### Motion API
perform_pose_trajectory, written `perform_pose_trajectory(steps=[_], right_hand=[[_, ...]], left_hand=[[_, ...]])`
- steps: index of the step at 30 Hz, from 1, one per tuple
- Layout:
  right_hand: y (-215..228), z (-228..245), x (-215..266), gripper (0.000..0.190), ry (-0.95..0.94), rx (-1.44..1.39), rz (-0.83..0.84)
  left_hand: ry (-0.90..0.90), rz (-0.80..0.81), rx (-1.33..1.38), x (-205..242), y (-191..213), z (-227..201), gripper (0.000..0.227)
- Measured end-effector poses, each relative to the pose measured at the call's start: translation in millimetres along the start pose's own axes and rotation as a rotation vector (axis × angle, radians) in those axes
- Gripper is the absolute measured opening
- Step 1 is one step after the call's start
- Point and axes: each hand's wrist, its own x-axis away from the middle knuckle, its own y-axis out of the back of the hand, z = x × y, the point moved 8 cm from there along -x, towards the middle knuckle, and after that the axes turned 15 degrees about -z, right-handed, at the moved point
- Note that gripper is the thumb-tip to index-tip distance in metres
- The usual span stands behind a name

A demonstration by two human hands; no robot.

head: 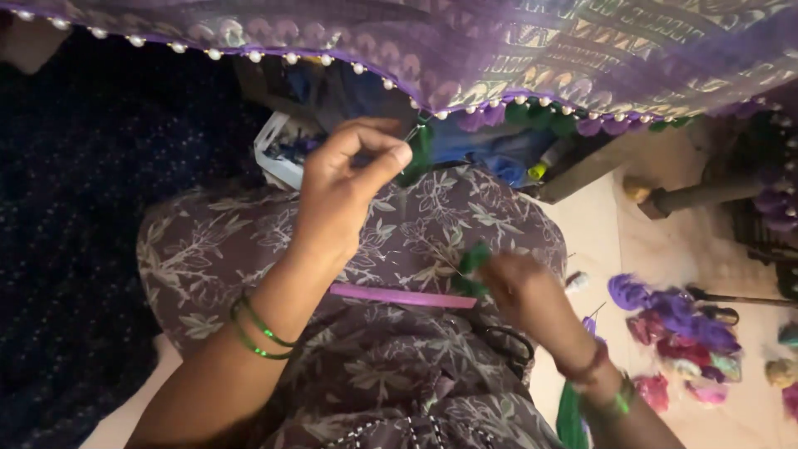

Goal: Sewing and attaching purple pom-pom fringe to the edge of a decorative purple cloth.

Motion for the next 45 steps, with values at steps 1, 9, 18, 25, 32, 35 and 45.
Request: perform_pose_trajectory(steps=[1, 9, 18, 25, 32, 35, 45], right_hand=[[-7, -12, 26, 0.008, -0.004, -0.001, 0.0], [-28, -67, 196, 0.063, -0.203, 0.104, 0.29], [-69, -251, 299, 0.051, -0.932, -0.151, 0.531], [-18, -104, 119, 0.047, -0.613, -0.482, 0.343], [-6, -81, 40, 0.048, -0.503, -0.602, 0.154], [0, -68, 23, 0.046, -0.514, -0.677, 0.167], [25, -89, 32, 0.027, -0.456, -0.401, 0.174]], left_hand=[[0.003, 0.001, -0.002, -1, 1, 0, 0.007], [-0.215, -0.024, -0.284, -2, -5, -12, 0.007], [-0.153, 0.028, 0.049, -25, -12, -4, 0.006], [0.346, 0.13, 0.462, -31, -28, 21, 0.009], [0.329, 0.132, 0.46, -25, -27, 9, 0.017], [0.331, 0.114, 0.434, -25, -28, 14, 0.016], [0.011, 0.064, -0.105, -48, -28, -14, 0.032]])
